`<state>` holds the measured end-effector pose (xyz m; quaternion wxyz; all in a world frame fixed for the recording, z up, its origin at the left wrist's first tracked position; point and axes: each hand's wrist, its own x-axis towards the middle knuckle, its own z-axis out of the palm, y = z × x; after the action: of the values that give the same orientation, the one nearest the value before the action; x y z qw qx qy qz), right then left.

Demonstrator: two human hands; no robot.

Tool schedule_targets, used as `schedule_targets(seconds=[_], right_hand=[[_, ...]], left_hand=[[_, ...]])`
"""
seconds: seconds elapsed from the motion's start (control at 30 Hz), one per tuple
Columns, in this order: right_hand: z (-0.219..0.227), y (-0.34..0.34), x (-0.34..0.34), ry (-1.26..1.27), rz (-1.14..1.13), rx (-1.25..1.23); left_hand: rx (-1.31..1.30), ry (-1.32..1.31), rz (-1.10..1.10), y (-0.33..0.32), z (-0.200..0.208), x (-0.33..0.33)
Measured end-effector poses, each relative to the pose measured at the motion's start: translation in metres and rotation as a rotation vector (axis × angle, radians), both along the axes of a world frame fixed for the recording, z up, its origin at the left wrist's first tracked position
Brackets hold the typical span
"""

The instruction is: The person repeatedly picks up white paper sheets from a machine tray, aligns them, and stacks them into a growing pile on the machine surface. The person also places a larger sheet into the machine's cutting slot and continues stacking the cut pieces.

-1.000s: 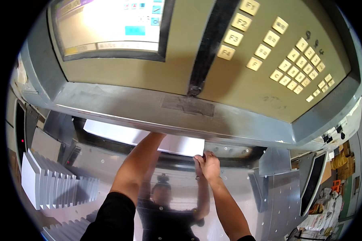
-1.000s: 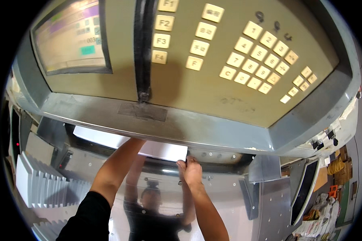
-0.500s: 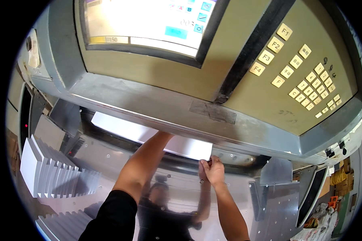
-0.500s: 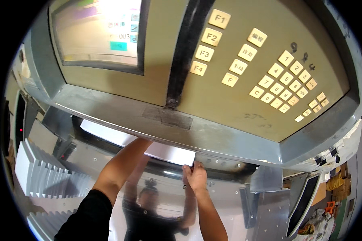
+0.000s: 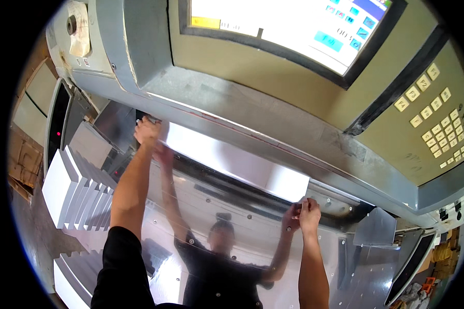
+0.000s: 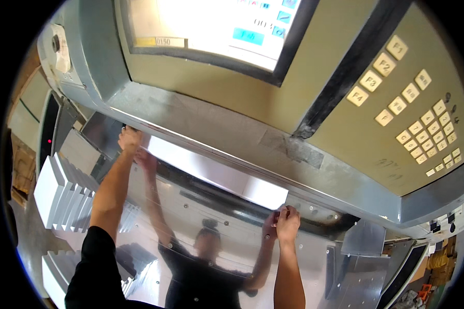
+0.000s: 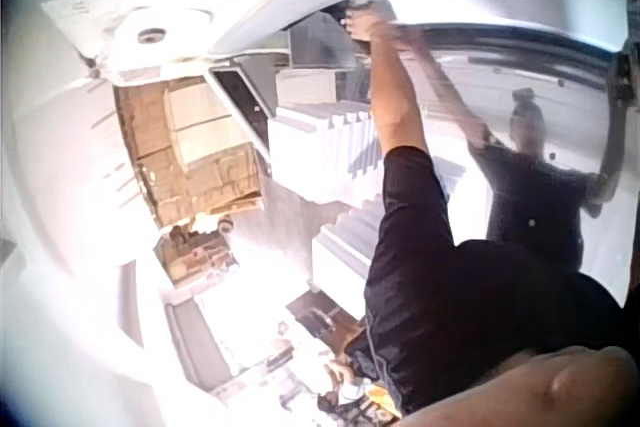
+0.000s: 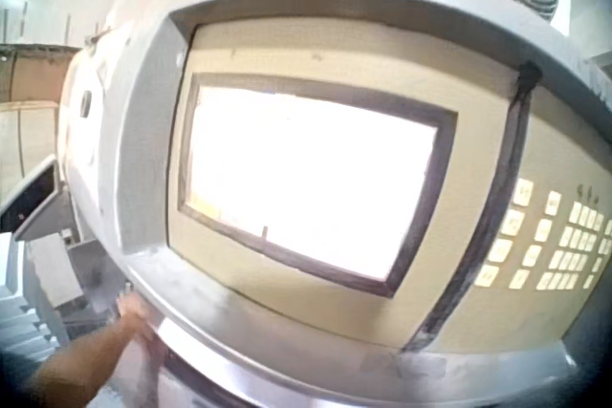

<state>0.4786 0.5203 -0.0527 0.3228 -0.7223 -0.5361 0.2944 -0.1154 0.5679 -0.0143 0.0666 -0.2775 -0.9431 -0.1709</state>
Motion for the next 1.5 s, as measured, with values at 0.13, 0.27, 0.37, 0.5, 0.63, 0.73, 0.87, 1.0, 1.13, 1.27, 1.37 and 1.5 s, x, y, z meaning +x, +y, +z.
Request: schedule_targets(seconds=[0.13, 0.27, 0.37, 0.5, 0.63, 0.73, 0.87, 1.0, 1.13, 1.27, 1.37, 1.5], right_hand=[[0.031, 0.003, -0.030, -0.013, -0.010, -0.149], [0.032, 0.003, -0.046, 0.002, -0.089, -0.018], [0.021, 0.010, -0.038, 0.023, -0.124, 0.028], [0.010, 0.032, -0.012, -0.123, -0.076, 0.090], [0.008, 0.045, -0.010, 0.028, -0.074, -0.012], [0.003, 0.047, -0.012, 0.027, -0.116, -0.028], [-0.012, 0.059, -0.008, 0.030, -0.143, 0.023], [-0.004, 0.065, -0.016, 0.131, -0.195, -0.003], [-0.001, 0.062, -0.009, 0.332, -0.220, -0.032], [0.043, 0.037, -0.037, 0.639, -0.271, -0.279], [0.051, 0.026, -0.048, 0.963, -0.176, -0.504], [0.036, 0.046, -0.048, 1.210, -0.109, -0.579]], left_hand=[[0.057, -0.355, -0.138, -0.011, -0.046, -0.055], [0.003, -0.158, -0.381, -0.007, -0.064, -0.043], [0.030, -0.291, -0.349, -0.003, -0.056, -0.029], [-0.032, -0.253, -0.287, 0.008, -0.039, 0.017], [-0.032, -0.250, -0.260, 0.004, -0.029, 0.020], [-0.019, -0.347, -0.220, 0.006, -0.020, 0.025], [-0.084, -0.385, -0.295, 0.020, -0.013, 0.023], [-0.046, -0.512, -0.292, 0.027, -0.020, 0.012], [0.027, -0.611, -0.350, 0.030, -0.021, 0.007], [0.379, -0.885, -0.190, 0.009, -0.015, 0.012], [0.239, -0.716, -0.186, -0.004, -0.002, 0.004], [0.447, -1.133, -0.087, -0.019, -0.002, 0.015]])
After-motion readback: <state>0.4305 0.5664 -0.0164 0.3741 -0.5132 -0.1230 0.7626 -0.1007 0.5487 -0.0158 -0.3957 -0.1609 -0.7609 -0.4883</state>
